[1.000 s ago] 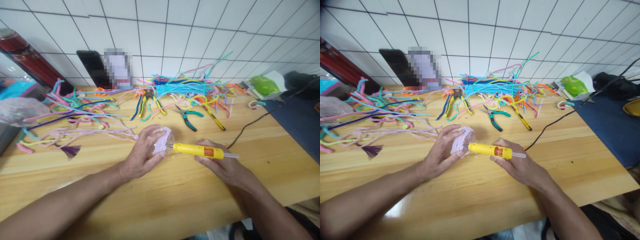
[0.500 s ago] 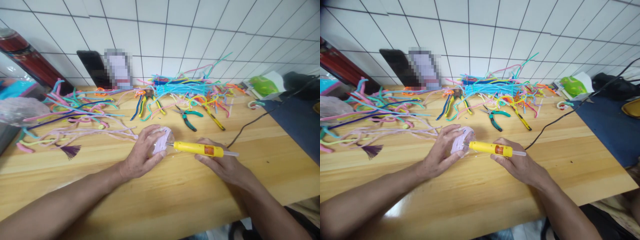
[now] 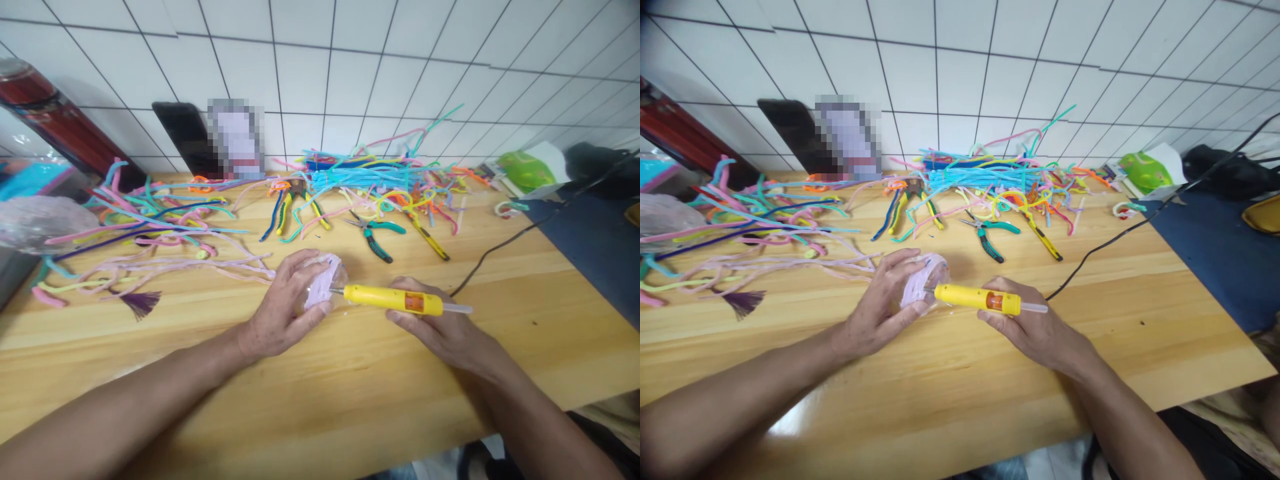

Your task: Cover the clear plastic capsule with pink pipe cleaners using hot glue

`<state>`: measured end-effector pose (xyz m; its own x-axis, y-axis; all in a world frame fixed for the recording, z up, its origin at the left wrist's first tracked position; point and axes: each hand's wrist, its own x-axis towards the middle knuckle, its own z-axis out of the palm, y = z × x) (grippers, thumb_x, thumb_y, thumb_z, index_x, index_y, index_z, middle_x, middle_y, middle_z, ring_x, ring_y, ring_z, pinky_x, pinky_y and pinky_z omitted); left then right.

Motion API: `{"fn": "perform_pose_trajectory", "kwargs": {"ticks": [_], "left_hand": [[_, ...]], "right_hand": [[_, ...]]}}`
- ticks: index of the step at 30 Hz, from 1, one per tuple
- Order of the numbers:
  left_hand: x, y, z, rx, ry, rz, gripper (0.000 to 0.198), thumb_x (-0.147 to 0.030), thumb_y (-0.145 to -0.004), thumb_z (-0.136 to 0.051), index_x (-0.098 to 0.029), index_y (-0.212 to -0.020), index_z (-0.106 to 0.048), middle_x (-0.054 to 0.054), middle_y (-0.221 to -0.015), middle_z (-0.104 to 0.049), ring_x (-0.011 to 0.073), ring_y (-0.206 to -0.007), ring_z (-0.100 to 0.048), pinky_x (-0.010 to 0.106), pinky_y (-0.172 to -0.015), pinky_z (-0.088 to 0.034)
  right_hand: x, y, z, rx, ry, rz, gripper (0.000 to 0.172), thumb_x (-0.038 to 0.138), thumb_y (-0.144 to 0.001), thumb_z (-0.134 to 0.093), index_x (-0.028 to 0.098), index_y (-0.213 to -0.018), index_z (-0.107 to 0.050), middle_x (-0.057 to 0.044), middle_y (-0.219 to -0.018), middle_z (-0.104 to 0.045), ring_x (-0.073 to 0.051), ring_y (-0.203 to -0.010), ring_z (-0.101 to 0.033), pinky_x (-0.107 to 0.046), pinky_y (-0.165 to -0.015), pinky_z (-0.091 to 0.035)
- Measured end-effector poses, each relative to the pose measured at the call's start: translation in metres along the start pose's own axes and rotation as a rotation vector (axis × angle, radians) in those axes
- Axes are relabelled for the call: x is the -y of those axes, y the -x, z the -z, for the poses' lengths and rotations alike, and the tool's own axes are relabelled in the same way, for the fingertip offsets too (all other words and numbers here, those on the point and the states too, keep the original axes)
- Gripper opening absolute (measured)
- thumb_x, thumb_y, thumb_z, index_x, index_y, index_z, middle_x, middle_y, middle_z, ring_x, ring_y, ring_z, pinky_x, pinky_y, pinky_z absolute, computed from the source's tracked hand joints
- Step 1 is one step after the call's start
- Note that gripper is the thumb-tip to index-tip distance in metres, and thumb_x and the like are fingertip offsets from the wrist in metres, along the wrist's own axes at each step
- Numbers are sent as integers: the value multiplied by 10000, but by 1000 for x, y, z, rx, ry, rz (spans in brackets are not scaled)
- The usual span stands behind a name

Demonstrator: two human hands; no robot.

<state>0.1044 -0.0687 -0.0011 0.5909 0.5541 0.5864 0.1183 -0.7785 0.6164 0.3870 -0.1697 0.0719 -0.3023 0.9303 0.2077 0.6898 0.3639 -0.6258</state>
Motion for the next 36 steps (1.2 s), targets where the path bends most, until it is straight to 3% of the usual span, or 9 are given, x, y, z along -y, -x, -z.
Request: {"fn": "perform_pose_trajectory", "kwargs": {"ticks": [11,29,36], "left_hand": [[0,1,0,-7,-4,-11,652,-226,-1051,-673,-300,-1644,-412,155,-1574,-485,301,-1534,-454,521,-1253,-460],[0,0,1,-1,-28,-10,681,-245,-1063,-658,-348,-1671,-370,134,-1578,-510,308,-1536,-456,557,-1252,-464],[-1,-2,2,8,-33,-30,661,-248,-1068,-655,-329,-1662,-378,140,-1557,-523,303,-1523,-465,555,-1247,-471]], "right_hand": [[-3,0,1,-12,-9,26,89,209,-1073,-587,259,-999,-579,-8,-916,-665,-189,-774,-666,-316,-726,-536],[-4,0,-4,-26,14,53,113,241,-1096,-571,255,-984,-580,-20,-917,-664,-193,-771,-649,-323,-715,-522],[-1,0,1,27,-19,-2,87,253,-1087,-567,254,-1010,-605,-27,-939,-693,-193,-753,-655,-334,-741,-553]]}}
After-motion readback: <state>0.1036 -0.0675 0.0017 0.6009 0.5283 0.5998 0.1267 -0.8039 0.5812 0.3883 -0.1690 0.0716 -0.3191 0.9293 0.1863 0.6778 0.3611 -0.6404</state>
